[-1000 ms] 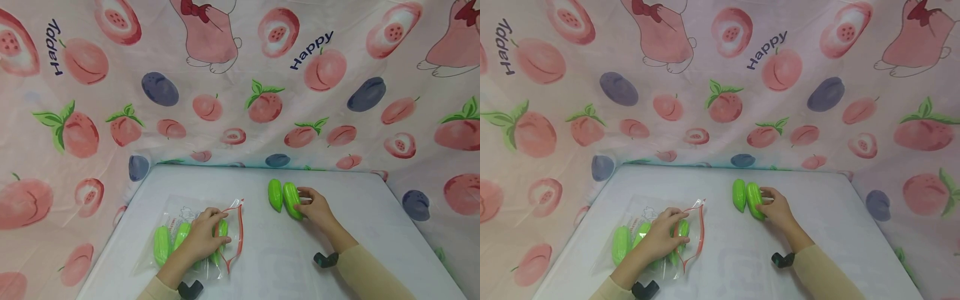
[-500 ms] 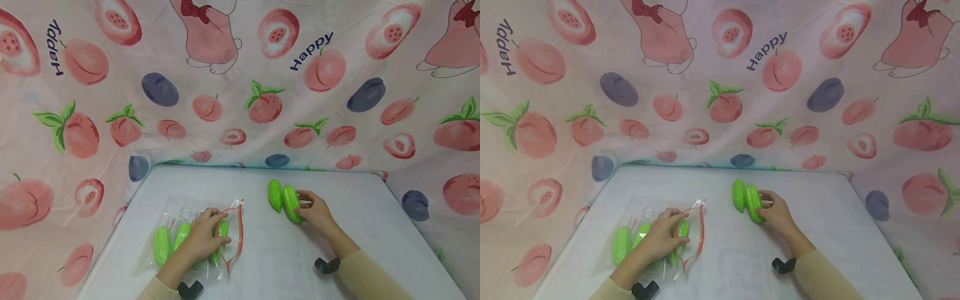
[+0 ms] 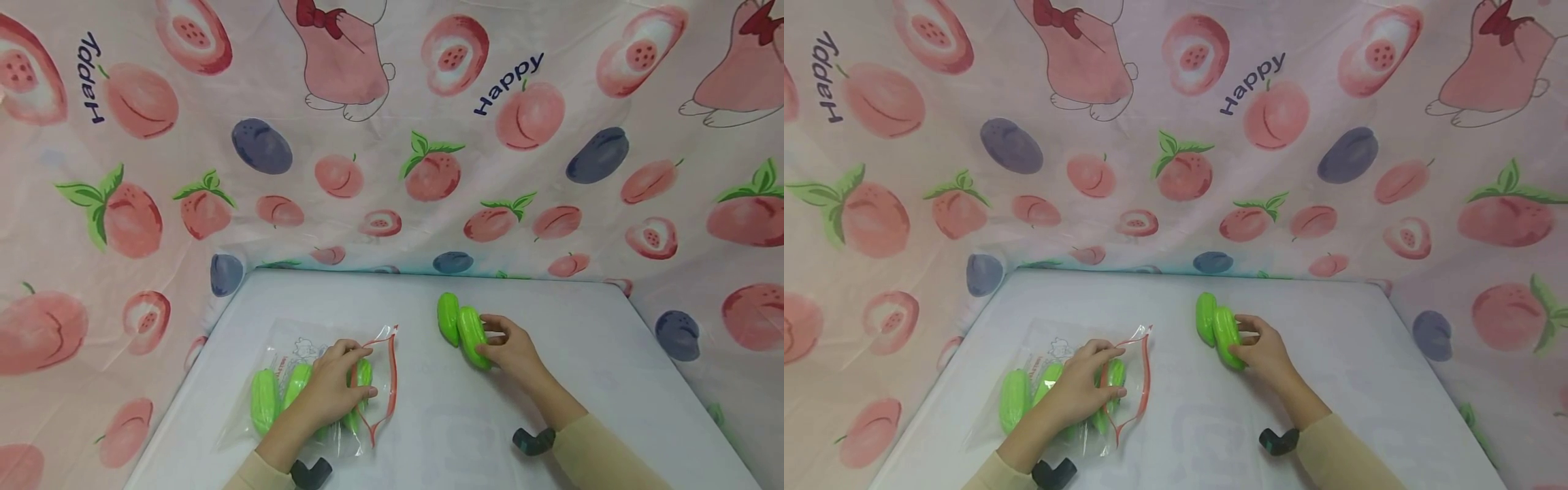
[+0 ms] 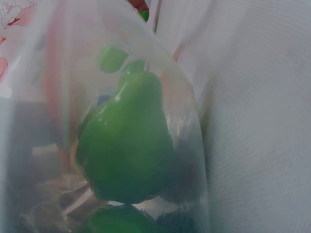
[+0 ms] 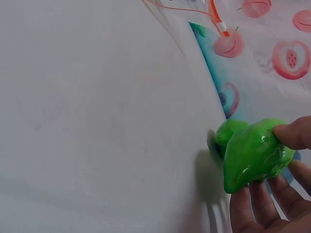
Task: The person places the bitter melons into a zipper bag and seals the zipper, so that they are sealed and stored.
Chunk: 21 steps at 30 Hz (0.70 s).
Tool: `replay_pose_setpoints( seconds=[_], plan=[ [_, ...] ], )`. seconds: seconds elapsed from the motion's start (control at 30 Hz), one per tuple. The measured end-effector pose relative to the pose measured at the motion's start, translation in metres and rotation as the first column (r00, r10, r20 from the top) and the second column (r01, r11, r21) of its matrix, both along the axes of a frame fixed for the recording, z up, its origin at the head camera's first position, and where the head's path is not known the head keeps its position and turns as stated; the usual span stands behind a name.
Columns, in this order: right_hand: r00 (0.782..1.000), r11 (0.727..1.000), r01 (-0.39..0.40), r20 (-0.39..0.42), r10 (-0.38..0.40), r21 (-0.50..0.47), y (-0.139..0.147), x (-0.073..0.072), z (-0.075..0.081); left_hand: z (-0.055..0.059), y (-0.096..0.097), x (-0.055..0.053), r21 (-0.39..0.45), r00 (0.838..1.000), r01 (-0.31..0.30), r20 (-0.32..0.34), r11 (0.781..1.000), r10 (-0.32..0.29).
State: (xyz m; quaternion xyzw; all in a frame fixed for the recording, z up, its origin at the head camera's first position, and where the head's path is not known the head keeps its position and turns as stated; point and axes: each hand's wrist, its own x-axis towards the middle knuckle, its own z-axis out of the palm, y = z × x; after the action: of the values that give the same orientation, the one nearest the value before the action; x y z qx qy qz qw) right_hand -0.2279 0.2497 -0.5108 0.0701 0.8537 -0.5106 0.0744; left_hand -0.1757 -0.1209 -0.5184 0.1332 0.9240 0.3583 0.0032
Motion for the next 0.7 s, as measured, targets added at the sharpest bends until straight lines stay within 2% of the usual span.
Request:
replay_pose_setpoints(
  seconds=[0.7],
  plan=[
    [1.0, 0.999, -0.02, -0.008, 0.02, -0.044, -0.015, 0.012, -0.008, 0.005, 0.001, 0.002, 0.002, 1.0, -0.003, 0.013, 1.0, 0.003]
  ],
)
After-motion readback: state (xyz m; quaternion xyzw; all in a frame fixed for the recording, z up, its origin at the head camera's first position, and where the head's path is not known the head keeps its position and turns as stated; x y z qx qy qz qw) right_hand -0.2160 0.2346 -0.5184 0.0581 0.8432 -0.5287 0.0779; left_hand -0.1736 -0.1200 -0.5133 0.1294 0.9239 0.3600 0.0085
